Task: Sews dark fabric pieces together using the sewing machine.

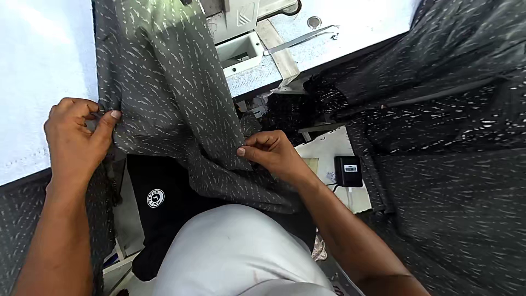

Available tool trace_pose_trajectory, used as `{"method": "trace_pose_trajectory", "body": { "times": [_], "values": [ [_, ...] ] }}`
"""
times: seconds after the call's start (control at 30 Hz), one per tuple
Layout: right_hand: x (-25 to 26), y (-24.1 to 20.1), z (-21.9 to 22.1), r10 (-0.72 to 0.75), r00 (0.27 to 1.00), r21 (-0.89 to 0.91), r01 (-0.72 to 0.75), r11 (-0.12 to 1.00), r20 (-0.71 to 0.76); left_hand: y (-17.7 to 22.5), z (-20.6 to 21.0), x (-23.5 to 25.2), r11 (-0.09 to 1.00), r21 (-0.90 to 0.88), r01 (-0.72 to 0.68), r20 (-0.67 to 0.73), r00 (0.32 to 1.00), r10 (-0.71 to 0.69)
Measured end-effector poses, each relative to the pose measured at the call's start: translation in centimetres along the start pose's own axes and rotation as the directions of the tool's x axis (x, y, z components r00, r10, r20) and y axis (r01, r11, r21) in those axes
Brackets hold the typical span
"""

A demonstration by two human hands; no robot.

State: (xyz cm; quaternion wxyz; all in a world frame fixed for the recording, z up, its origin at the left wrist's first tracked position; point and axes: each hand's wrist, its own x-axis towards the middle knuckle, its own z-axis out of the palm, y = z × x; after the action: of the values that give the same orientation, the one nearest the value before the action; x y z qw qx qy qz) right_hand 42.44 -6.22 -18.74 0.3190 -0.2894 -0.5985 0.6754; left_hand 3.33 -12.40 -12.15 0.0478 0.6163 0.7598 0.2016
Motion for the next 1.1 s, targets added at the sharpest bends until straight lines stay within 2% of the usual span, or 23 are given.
{"method": "trace_pose_trajectory", "body": {
  "times": [0.17,0.33,0.4,0.5,0.57,0.63,0.67,0.73,0.8,0.9,1.0,1.1],
  "values": [
    [0.0,0.3,0.3,-0.004,0.995,-0.046,0.000,0.999,-0.096,-0.6,-0.4,-0.4,0.994,-0.067,0.081,-0.079,0.993,-0.087],
    [0.3,0.8,0.9,-0.015,0.992,-0.070,0.006,0.997,-0.128,-0.9,-2.2,-0.1,0.968,-0.165,0.187,-0.113,0.972,-0.207],
    [0.4,0.6,1.1,-0.023,0.993,-0.059,0.016,0.998,-0.118,-1.3,-3.2,0.4,0.958,-0.208,0.199,-0.126,0.966,-0.228],
    [0.2,0.4,1.1,-0.012,0.999,0.051,0.014,0.999,-0.045,-2.3,-4.7,1.2,0.958,-0.197,0.209,-0.170,0.955,-0.243],
    [-0.6,-0.5,1.3,0.037,0.999,0.082,-0.037,0.996,0.003,-2.5,-5.9,2.3,0.980,-0.108,0.165,-0.209,0.960,-0.185],
    [-0.1,-0.9,1.1,0.068,0.996,0.092,-0.073,0.993,0.054,-2.8,-7.0,5.2,0.998,0.058,0.022,-0.283,0.959,-0.005],
    [0.4,-0.4,1.0,0.086,0.994,0.067,-0.090,0.994,0.060,-2.5,-7.4,6.7,0.989,0.142,-0.051,-0.270,0.959,0.089],
    [1.1,1.0,1.1,0.119,0.993,-0.039,-0.118,0.992,0.021,0.3,-7.4,8.7,0.970,0.207,-0.125,-0.158,0.975,0.159],
    [1.4,1.0,1.1,0.128,0.992,-0.060,-0.127,0.990,0.007,5.7,-6.0,8.9,0.967,0.169,-0.191,-0.131,0.968,0.214],
    [1.0,0.5,1.3,0.109,0.994,0.057,-0.110,0.992,0.014,12.0,-2.9,7.9,0.948,0.072,-0.310,-0.095,0.944,0.316],
    [1.4,-0.3,1.1,0.051,0.999,0.087,-0.051,0.995,0.007,13.0,-0.6,9.4,0.962,0.029,-0.272,0.044,0.962,0.271],
    [3.2,-1.6,1.0,-0.004,1.000,0.033,0.004,0.999,0.006,11.2,0.0,13.6,0.974,-0.002,-0.228,0.122,0.966,0.226]
  ]
}}
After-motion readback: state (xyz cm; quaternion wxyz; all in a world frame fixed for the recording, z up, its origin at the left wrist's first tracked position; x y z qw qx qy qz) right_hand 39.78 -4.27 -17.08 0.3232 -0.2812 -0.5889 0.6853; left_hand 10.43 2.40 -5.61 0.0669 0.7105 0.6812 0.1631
